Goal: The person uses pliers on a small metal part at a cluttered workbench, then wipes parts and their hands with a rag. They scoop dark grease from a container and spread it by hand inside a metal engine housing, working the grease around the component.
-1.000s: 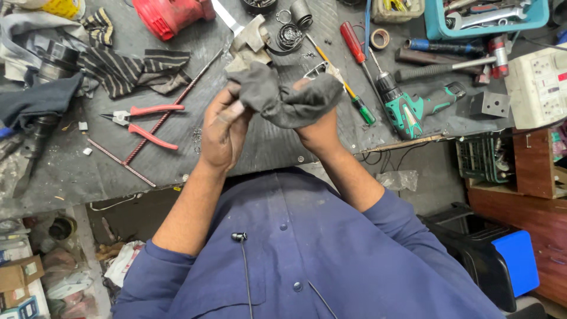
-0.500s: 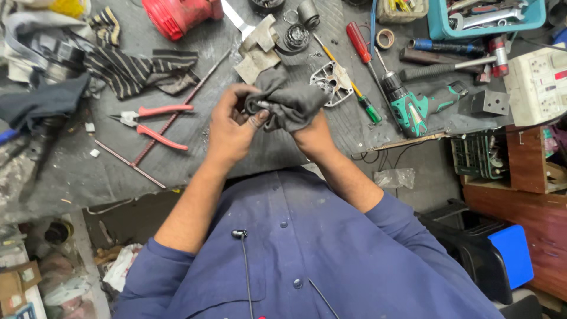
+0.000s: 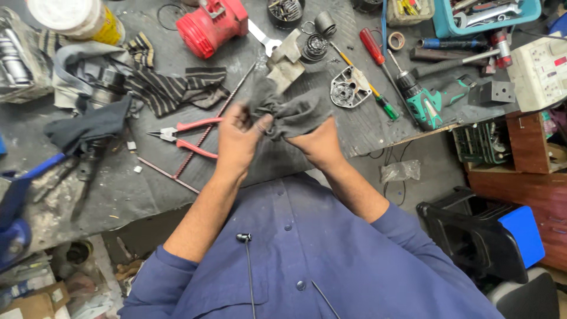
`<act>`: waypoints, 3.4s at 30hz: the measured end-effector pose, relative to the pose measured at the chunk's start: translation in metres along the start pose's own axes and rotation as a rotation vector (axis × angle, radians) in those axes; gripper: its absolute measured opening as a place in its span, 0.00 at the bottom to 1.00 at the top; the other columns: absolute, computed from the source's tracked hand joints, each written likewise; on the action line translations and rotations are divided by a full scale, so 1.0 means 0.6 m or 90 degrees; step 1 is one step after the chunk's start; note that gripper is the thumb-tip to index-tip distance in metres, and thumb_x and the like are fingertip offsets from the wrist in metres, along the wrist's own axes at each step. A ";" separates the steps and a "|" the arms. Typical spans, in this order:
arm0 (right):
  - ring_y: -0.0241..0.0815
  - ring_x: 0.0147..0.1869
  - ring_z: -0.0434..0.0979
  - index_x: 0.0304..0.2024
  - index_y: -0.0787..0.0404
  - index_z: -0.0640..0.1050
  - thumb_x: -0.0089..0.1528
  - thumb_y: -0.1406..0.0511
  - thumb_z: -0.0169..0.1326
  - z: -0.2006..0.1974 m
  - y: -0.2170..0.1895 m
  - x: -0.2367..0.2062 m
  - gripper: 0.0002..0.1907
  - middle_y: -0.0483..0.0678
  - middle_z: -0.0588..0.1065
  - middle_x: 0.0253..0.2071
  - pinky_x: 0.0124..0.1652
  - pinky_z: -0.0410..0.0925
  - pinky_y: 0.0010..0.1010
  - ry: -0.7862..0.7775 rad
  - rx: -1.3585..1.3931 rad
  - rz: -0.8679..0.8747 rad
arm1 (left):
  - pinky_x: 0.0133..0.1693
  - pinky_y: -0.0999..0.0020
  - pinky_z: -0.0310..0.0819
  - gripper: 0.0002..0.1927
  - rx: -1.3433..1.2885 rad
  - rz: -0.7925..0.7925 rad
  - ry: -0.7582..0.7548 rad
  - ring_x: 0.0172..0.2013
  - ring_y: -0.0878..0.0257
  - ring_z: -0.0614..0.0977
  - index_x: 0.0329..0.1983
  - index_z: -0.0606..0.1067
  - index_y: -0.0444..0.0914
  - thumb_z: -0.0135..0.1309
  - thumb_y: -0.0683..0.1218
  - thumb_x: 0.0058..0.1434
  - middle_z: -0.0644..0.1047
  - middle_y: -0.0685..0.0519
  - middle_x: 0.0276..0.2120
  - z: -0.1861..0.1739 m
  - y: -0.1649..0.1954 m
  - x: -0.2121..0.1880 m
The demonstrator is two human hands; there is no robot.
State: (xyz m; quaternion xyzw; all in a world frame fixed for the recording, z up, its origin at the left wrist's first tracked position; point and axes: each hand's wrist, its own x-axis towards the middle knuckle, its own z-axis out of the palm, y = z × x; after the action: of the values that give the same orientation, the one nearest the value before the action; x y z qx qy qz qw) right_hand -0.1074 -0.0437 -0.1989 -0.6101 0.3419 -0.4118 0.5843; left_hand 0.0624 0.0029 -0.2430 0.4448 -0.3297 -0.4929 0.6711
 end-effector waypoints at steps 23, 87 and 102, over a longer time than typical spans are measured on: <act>0.33 0.53 0.76 0.52 0.65 0.75 0.59 0.71 0.67 0.027 0.069 -0.100 0.21 0.43 0.76 0.49 0.54 0.71 0.29 0.174 -0.018 0.033 | 0.44 0.74 0.70 0.06 0.143 -0.028 -0.131 0.40 0.70 0.73 0.39 0.75 0.31 0.59 0.36 0.72 0.70 0.58 0.38 -0.023 -0.032 -0.038; 0.33 0.51 0.77 0.53 0.66 0.78 0.64 0.70 0.57 -0.166 0.141 -0.020 0.14 0.44 0.80 0.48 0.52 0.72 0.29 -0.183 0.064 0.161 | 0.44 0.58 0.75 0.20 0.882 0.279 -0.250 0.44 0.49 0.79 0.48 0.78 0.35 0.67 0.40 0.51 0.76 0.47 0.43 0.136 0.039 -0.032; 0.33 0.42 0.78 0.46 0.65 0.77 0.63 0.71 0.59 -0.176 0.133 -0.019 0.09 0.44 0.78 0.41 0.43 0.72 0.27 -0.200 0.265 0.284 | 0.43 0.56 0.74 0.23 0.679 0.237 -0.250 0.44 0.46 0.79 0.52 0.76 0.37 0.64 0.38 0.51 0.74 0.46 0.41 0.123 0.033 -0.029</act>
State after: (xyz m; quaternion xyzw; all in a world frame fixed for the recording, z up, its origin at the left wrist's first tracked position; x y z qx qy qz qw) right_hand -0.2024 -0.0857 -0.2816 -0.4436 0.2813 -0.2357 0.8177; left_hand -0.0008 0.0016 -0.1964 0.5553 -0.7223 -0.2065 0.3568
